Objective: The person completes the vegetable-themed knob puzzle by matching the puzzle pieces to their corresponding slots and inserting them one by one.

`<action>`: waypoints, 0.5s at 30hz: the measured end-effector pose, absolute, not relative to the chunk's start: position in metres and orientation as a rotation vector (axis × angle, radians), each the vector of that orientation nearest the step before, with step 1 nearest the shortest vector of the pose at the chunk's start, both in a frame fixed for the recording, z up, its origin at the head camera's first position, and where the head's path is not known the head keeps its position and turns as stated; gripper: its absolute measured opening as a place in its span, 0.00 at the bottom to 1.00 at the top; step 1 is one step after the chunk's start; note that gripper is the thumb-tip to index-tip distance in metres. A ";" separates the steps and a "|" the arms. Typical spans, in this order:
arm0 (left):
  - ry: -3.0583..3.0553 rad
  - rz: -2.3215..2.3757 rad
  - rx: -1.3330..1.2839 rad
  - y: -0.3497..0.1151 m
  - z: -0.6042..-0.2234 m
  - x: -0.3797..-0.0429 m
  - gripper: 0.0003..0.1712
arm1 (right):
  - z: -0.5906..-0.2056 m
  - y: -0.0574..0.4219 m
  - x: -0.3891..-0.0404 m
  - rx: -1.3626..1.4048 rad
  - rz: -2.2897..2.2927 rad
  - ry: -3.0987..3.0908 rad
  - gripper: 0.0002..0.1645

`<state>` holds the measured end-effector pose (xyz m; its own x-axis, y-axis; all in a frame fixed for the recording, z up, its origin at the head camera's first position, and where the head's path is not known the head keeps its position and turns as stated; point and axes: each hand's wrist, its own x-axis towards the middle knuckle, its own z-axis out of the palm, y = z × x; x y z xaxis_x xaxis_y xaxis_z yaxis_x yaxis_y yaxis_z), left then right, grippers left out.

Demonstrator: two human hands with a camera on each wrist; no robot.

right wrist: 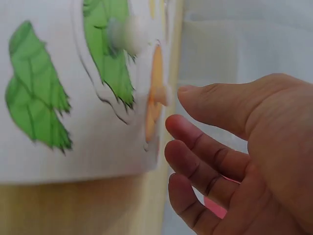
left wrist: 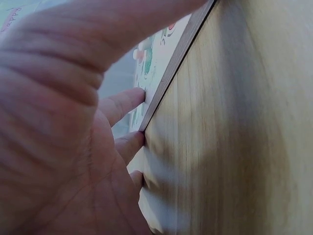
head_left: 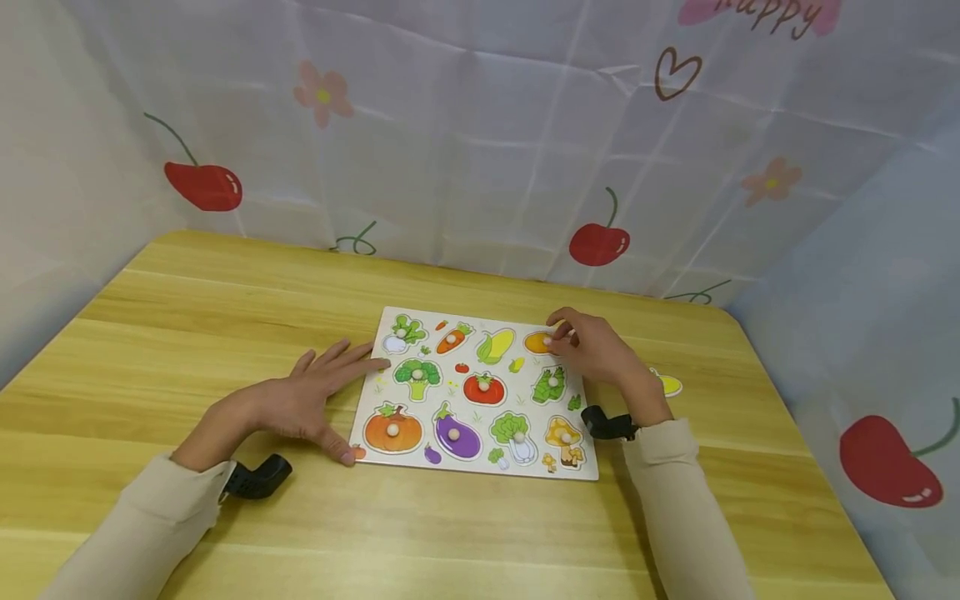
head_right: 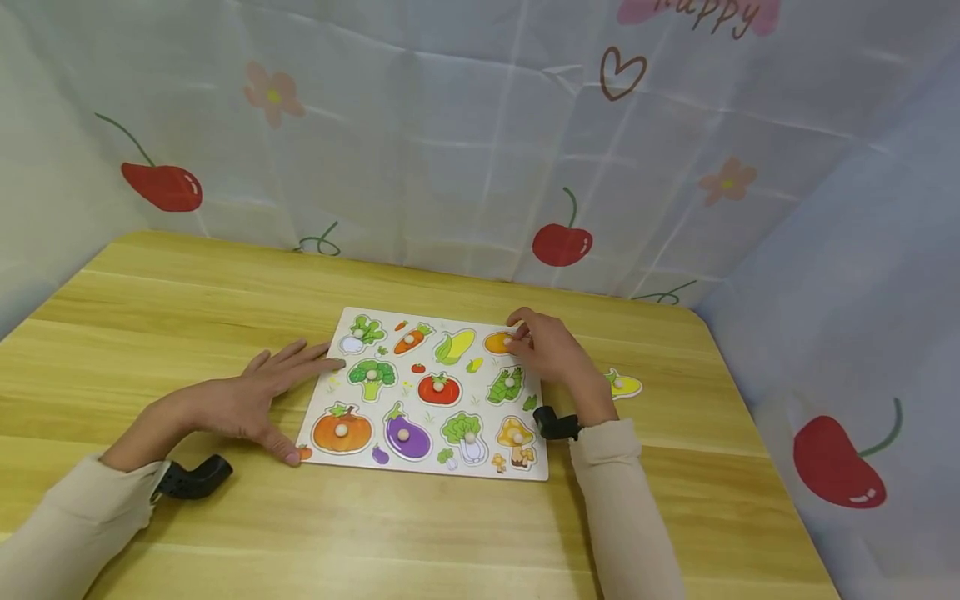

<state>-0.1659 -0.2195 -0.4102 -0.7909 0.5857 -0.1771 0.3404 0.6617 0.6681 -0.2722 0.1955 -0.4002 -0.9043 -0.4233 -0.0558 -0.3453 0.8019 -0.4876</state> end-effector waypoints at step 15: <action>2.512 0.900 0.749 -0.219 -0.410 -0.165 0.69 | -0.393 0.250 -0.258 -0.599 -0.673 2.916 0.15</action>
<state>-0.1649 -0.2191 -0.4097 -0.7913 0.5907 -0.1582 0.3556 0.6550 0.6667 -0.2581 0.2497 -0.3929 -0.9191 -0.3940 0.0009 -0.3545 0.8261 -0.4380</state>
